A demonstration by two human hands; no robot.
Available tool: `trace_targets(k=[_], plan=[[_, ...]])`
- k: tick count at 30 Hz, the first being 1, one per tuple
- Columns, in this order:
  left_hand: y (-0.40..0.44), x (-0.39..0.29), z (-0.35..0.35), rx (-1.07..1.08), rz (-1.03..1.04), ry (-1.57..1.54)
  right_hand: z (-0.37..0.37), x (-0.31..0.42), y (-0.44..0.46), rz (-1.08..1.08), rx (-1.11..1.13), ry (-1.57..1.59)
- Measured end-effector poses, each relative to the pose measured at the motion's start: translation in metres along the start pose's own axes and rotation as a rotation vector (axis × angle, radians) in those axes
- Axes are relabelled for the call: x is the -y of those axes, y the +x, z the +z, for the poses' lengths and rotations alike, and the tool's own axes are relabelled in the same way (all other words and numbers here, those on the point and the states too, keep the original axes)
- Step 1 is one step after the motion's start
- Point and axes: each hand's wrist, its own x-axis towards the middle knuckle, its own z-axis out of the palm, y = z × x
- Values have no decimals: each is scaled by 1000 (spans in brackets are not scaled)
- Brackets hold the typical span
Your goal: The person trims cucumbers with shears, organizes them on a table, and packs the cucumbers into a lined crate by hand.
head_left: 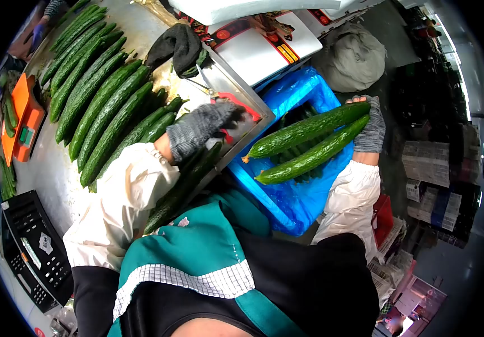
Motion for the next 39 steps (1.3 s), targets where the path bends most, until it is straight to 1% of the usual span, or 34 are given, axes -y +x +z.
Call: trace_targets(k=[1, 2, 3, 5, 6, 8, 9, 11, 12, 13, 14, 15, 16, 17, 18, 19, 20, 21, 22, 23, 25, 26, 27, 29, 30, 31, 33, 35, 36, 37, 39], plan=[[3, 4, 3, 85, -83, -103, 2, -6, 5, 4, 7, 8], [0, 5, 6, 103, -315, -385, 4, -12, 11, 50, -9, 71], [-2, 3, 11, 54, -556, -659, 8, -18, 15, 98, -24, 132], [-13, 1, 15, 178, -594, -980, 11, -28, 21, 159, 10, 157], [-16, -6, 16, 235, -520, -992, 12, -34, 25, 171, -30, 125], [-23, -7, 12, 202, -517, -961, 8, -48, 35, 186, -90, 58], [-27, -8, 11, 180, -516, -929, 2, -56, 43, 193, -83, 57], [-35, -7, 8, 140, -498, -910, -3, -70, 57, 200, -178, 83], [-38, -4, 7, 109, -495, -887, 24, -72, 41, 177, -175, 14], [-40, 0, 7, 80, -491, -864, 24, -77, 45, 176, -169, 10], [-45, 3, 8, 35, -462, -939, 19, -85, 49, 192, -107, 9], [-50, 2, 10, 37, -455, -940, 23, -88, 49, 207, -46, 8], [-53, -2, 11, -46, -461, -841, 27, -92, 49, 207, -20, 64], [-55, -6, 10, -129, -465, -741, 32, -96, 49, 182, -92, 97], [-56, -11, 6, -60, -331, -435, 37, -99, 48, 178, -88, 86], [-57, -17, 3, -35, -196, -125, 40, -101, 49, 173, -84, 75], [-57, -19, 3, -80, -120, 3, 44, -103, 47, 170, -80, 72], [-58, -21, 3, -125, -45, 130, 47, -104, 45, 139, -2, 106], [-61, -23, 5, -148, -77, 121, 50, -105, 43, 108, 77, 139], [-63, -21, 10, -149, -74, 122, 52, -105, 41, 106, 79, 138], [-67, -23, 20, -227, -232, -432, 55, -104, 39, 91, 252, 237], [-71, -28, 22, -236, -267, -354, 53, -106, 42, 74, 308, 267], [-72, -33, 24, -238, -265, -357, 52, -108, 45, 76, 310, 264], [-73, -39, 29, -285, -122, -79, 52, -110, 50, 28, 462, 392], [-75, -43, 30, -321, -104, 7, 52, -111, 51, 32, 465, 390], [-76, -42, 32, -326, -103, 6, 51, -112, 52, 42, 457, 421], [-80, -40, 34, -419, -19, 206, 51, -114, 52, 60, 456, 450], [-82, -37, 35, -471, 7, 241, 52, -115, 51, 92, 469, 479], [-83, -37, 35, -514, 33, 277, 56, -117, 48, 69, 375, 465], [-83, -37, 35, -524, 30, 279, 54, -121, 50, 77, 381, 466], [-84, -37, 35, -596, 89, 469, 45, -126, 57, 49, 316, 434]])
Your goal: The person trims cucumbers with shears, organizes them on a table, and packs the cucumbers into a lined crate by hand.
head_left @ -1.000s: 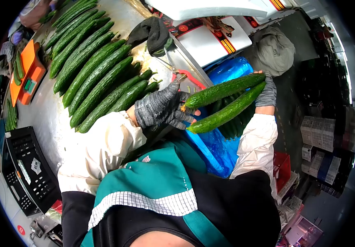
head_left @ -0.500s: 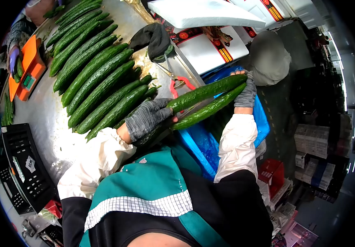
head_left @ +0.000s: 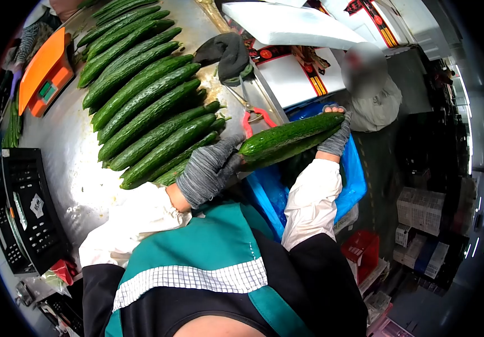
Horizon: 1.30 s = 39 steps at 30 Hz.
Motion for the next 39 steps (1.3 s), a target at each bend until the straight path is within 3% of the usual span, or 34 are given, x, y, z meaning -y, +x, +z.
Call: trace_targets(k=[7, 12, 14, 15, 17, 21, 23, 27, 32, 39], plan=[[-1, 16, -10, 18, 53, 328, 2, -1, -8, 109, -175, -122], [2, 19, -14, -67, 66, 259, 2, -2, -12, 104, -276, -220], [4, 15, -17, 52, -249, -122, 3, -3, -14, 119, -182, -123], [4, 13, -17, 51, -249, -123, 3, -3, -14, 120, -182, -124], [3, 10, -13, 34, -543, -746, 1, -5, -15, 126, -141, -62], [-1, 18, -12, 41, -415, -669, -19, -2, -12, 114, 26, -47], [-2, 19, -12, 77, -376, -376, -15, 0, -14, 129, 76, -43], [-6, 18, -12, 79, -398, -422, 17, -1, -24, 34, -94, -77], [-9, 14, -13, 38, -403, -574, 25, 7, -22, 31, 94, -59], [-9, 11, -19, 75, -485, -705, 51, 7, -25, 17, 104, -92]])
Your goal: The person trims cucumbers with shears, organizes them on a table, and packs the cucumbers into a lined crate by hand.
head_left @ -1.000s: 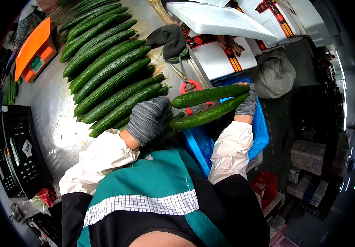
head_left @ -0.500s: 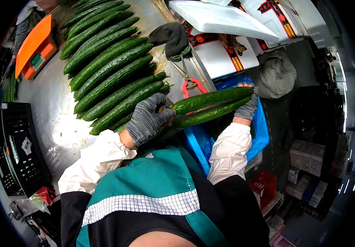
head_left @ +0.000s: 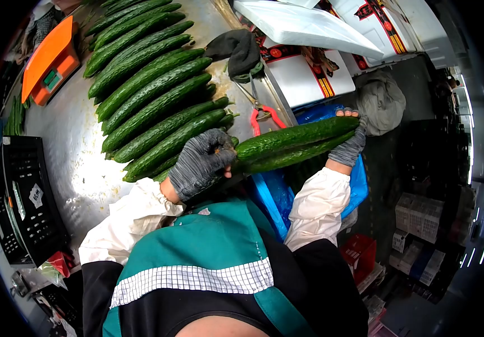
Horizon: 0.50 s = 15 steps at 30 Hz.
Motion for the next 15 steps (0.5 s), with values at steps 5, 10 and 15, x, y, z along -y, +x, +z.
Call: trace_targets(k=[5, 10, 15], plan=[[-1, 1, -3, -52, -36, -113, 10, 0, 2, 84, -143, -81], [-2, 12, -11, -149, -44, -99, 15, -7, 5, 35, -297, -143], [-11, 18, -16, -171, -28, 5, 10, -7, 8, 49, -320, -122]])
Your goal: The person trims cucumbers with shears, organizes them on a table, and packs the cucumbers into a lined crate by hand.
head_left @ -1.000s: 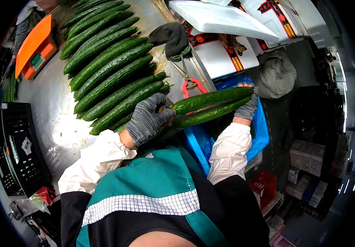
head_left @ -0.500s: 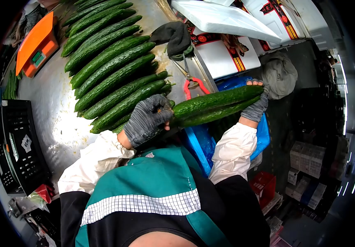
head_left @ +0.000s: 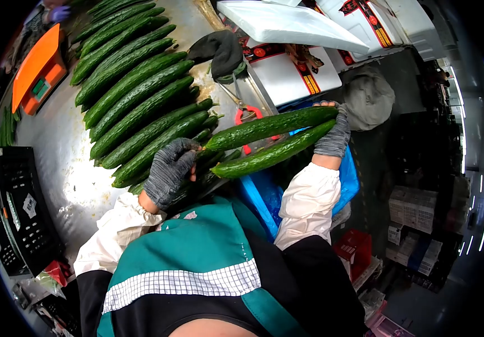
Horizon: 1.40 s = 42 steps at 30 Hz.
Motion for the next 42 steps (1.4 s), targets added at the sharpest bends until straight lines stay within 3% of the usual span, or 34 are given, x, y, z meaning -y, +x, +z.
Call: trace_targets(k=[3, 10, 12, 14, 17, 24, 26, 31, 36, 42], plan=[[-9, 1, 0, 67, 52, 189, -6, -2, 2, 82, 39, 26], [-5, 2, 7, 265, -158, 272, -11, -14, 5, 86, -85, -1], [-5, 9, 12, 308, 317, 502, -6, -19, 1, 55, -164, -56], [-5, 4, 13, 367, 226, 445, -13, -22, 9, 82, -183, -16], [-2, 1, 9, 402, 292, 750, -1, -27, 3, 77, -255, -109], [-3, 5, 2, 396, 339, 1003, 10, -38, 0, 19, -357, -264], [-3, 7, 2, 397, 270, 1100, 8, -40, 3, 22, -320, -226], [-4, 10, -5, 380, 236, 1181, 13, -45, 2, 41, -440, -275], [-9, 6, -12, 390, 246, 1232, -8, -53, 7, 74, -396, -266], [-13, -6, -21, 413, 394, 1146, -31, -61, 11, 207, -369, -233]])
